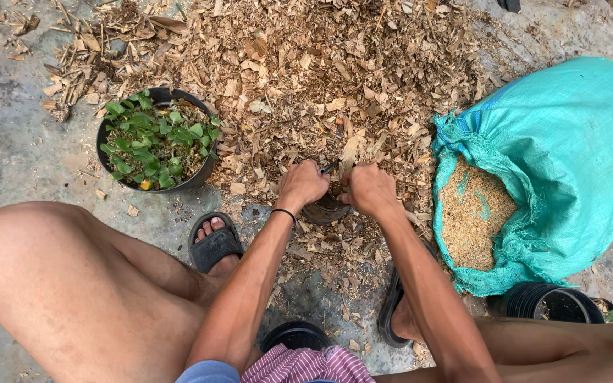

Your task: The person sits on a concrete surface and fills a small black nursery pot with wood chips from a nearby pile. They then take a small green plant from a larger container, place it into the pot, and cover the roots with more wood chips.

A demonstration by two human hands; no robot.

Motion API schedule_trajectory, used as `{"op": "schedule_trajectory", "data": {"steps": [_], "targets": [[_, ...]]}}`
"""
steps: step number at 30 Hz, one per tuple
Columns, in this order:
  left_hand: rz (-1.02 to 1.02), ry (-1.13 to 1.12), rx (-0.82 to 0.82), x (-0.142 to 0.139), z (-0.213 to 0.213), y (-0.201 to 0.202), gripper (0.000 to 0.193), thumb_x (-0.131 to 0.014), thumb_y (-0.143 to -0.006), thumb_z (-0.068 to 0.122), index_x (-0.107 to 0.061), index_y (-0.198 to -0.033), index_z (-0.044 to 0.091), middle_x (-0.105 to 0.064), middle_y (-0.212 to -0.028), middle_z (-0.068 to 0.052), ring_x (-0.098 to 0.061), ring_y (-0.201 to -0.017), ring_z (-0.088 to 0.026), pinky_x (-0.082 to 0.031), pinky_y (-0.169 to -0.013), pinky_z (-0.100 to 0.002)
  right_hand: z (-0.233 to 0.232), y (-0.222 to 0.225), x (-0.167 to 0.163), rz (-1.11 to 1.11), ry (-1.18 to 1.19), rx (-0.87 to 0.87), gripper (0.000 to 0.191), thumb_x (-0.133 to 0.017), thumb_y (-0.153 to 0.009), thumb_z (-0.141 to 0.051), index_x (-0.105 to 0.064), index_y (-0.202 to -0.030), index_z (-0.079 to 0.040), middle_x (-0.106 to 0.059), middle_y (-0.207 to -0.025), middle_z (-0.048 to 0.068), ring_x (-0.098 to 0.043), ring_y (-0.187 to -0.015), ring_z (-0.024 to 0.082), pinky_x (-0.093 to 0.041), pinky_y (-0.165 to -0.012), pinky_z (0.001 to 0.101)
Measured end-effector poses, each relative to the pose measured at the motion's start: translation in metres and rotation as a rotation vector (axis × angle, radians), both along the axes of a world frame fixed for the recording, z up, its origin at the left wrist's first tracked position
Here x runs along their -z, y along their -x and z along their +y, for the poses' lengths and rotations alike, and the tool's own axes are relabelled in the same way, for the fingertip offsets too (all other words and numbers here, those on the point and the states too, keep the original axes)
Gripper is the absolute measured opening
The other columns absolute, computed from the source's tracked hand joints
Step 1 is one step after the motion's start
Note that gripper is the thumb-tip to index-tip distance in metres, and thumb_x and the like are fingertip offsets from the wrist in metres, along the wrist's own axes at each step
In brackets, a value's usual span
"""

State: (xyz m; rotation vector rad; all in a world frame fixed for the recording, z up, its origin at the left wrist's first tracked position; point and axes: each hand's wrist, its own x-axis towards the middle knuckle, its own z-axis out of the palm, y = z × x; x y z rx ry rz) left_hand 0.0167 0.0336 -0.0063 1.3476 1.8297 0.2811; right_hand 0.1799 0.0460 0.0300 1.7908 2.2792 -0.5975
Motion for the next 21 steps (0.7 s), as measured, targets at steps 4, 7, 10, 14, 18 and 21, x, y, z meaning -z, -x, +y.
{"op": "schedule_trajectory", "data": {"steps": [4,7,10,14,18,21], "targets": [[-0.017,0.020,-0.004,0.001,0.000,0.001,0.025,-0.065,-0.095,0.030,-0.072,-0.104,0.008,-0.073,-0.083,-0.007,-0.073,-0.080,-0.024,-0.058,-0.079,-0.044,-0.001,0.005,0.003,-0.039,-0.077,-0.077,0.029,-0.088,-0.076,-0.022,-0.076,-0.099,-0.010,-0.071,-0.096,0.009,-0.064,-0.065,0.018,-0.056,-0.053,0.0339],[-0.017,-0.006,-0.008,0.002,-0.001,0.002,0.025,-0.067,-0.094,0.031,-0.071,-0.105,0.008,-0.071,-0.081,-0.007,-0.071,-0.079,-0.023,-0.057,-0.078,-0.045,0.000,0.004,0.001,-0.058,-0.041,-0.078,0.039,-0.090,-0.075,-0.034,-0.073,-0.096,-0.006,-0.068,-0.090,0.009,-0.061,-0.064,0.018,-0.054,-0.054,0.0357],[0.005,-0.041,-0.004,0.005,-0.001,0.002,0.022,-0.068,-0.094,0.030,-0.071,-0.101,0.009,-0.066,-0.073,-0.003,-0.067,-0.072,-0.020,-0.054,-0.077,-0.044,0.004,-0.002,-0.004,-0.024,0.033,-0.049,0.041,-0.088,-0.078,-0.042,-0.072,-0.089,-0.006,-0.066,-0.077,0.007,-0.058,-0.062,0.017,-0.051,-0.056,0.0371],[-0.036,0.022,0.005,0.009,0.001,0.002,0.020,-0.065,-0.096,0.028,-0.071,-0.095,0.009,-0.054,-0.060,0.004,-0.058,-0.058,-0.014,-0.056,-0.072,-0.038,0.029,-0.030,-0.018,0.120,0.171,0.003,0.030,-0.077,-0.083,-0.033,-0.072,-0.077,-0.004,-0.057,-0.067,0.004,-0.056,-0.059,0.015,-0.052,-0.054,0.0361],[-0.027,0.046,0.036,0.012,0.001,0.002,0.024,-0.063,-0.099,0.031,-0.069,-0.094,0.009,-0.045,-0.057,0.007,-0.048,-0.053,-0.012,-0.054,-0.064,-0.038,0.056,-0.076,-0.036,0.291,0.133,0.241,0.019,-0.073,-0.081,-0.025,-0.079,-0.087,-0.008,-0.069,-0.074,0.007,-0.061,-0.062,0.013,-0.052,-0.059,0.0339],[-0.015,0.032,0.057,0.011,0.002,0.001,0.021,-0.063,-0.099,0.029,-0.069,-0.096,0.009,-0.046,-0.056,0.006,-0.050,-0.051,-0.011,-0.049,-0.060,-0.034,0.061,-0.077,-0.037,0.607,-0.037,0.512,0.027,-0.070,-0.088,-0.022,-0.081,-0.104,-0.004,-0.077,-0.086,0.012,-0.064,-0.071,0.017,-0.051,-0.065,0.0371]]}}
